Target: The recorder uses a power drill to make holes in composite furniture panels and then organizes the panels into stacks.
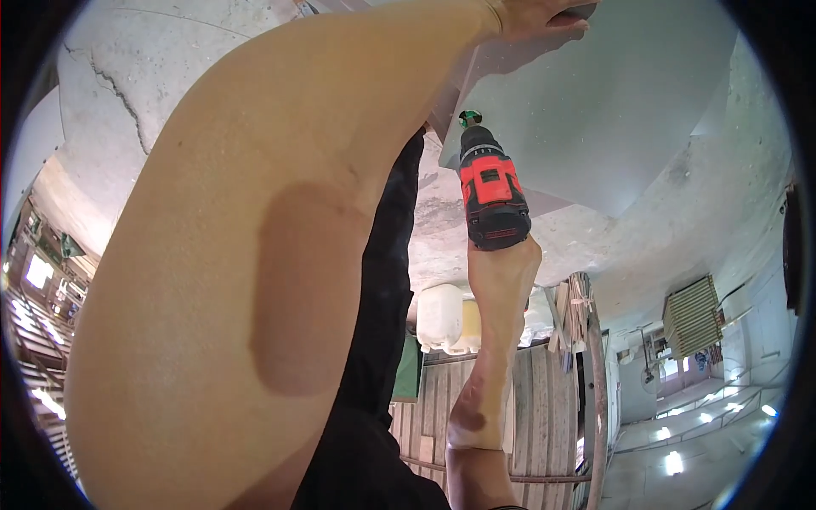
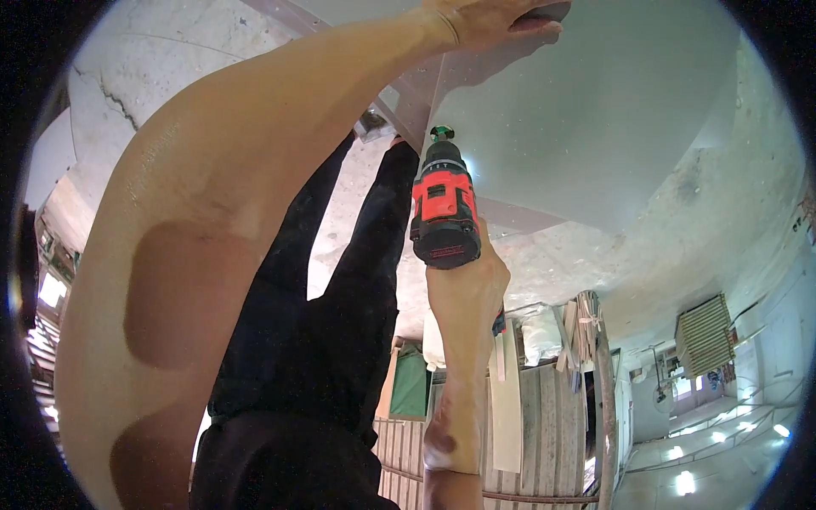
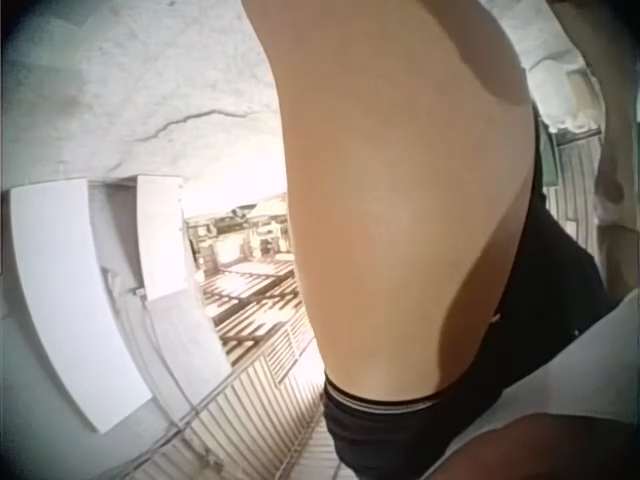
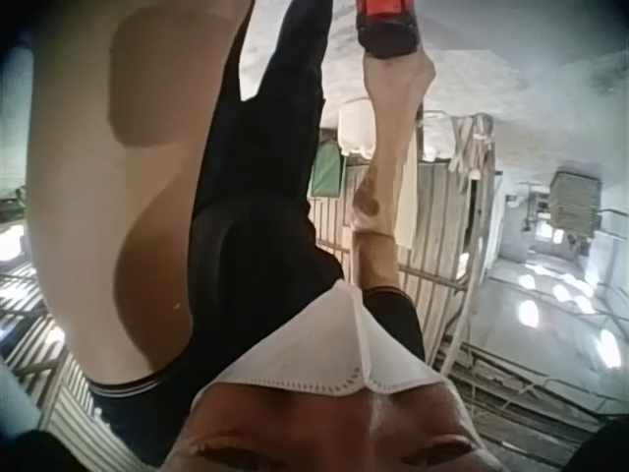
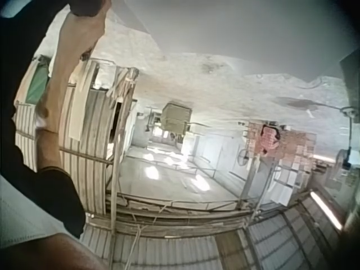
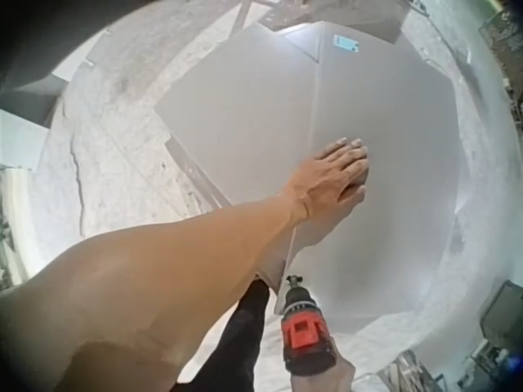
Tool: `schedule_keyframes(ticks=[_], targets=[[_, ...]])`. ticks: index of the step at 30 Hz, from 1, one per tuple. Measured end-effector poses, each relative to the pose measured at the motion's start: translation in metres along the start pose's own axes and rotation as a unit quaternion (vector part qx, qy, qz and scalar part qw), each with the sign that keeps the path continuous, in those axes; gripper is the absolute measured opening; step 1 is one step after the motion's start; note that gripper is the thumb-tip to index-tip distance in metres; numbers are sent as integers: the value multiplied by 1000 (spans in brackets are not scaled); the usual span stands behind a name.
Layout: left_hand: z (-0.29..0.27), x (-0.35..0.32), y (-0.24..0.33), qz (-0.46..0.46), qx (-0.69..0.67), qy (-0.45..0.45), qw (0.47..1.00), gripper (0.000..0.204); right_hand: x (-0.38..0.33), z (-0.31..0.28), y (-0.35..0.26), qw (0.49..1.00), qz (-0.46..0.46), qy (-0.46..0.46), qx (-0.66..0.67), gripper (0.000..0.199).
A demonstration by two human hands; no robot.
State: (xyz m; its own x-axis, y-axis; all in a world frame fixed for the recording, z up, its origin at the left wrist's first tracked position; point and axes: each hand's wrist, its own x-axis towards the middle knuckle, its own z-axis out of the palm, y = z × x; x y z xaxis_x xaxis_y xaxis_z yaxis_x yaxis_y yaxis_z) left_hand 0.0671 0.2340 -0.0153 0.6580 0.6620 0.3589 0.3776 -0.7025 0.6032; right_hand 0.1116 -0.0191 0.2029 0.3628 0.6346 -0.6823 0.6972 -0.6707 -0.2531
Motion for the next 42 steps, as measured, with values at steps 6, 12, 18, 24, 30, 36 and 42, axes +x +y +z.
schedule_keyframes(ticks=[6, 12, 18, 24, 30, 36, 42], targets=[[1, 0, 2, 1, 8, 13, 1000, 49, 5, -16, -8, 983, 149, -64, 83, 35], [-6, -1, 0, -6, 20, -33, 999, 50, 0, -8, -9, 993, 89, -35, 72, 36], [-1, -2, 2, 6, 22, 7, 1000, 50, 1, -7, -5, 993, 98, -33, 57, 34], [-1, -1, 2, -8, 10, -20, 1000, 50, 6, -7, -7, 999, 43, -19, 15, 26], [-4, -1, 3, -7, 18, -23, 1000, 49, 6, -6, -2, 997, 58, -13, 40, 20], [-1, -2, 3, -6, 15, -7, 1000, 48, 1, -2, 3, 999, 23, -3, 45, 17], [-6, 0, 4, -5, 28, -30, 999, 49, -1, -3, 2, 997, 59, -6, 50, 18]])
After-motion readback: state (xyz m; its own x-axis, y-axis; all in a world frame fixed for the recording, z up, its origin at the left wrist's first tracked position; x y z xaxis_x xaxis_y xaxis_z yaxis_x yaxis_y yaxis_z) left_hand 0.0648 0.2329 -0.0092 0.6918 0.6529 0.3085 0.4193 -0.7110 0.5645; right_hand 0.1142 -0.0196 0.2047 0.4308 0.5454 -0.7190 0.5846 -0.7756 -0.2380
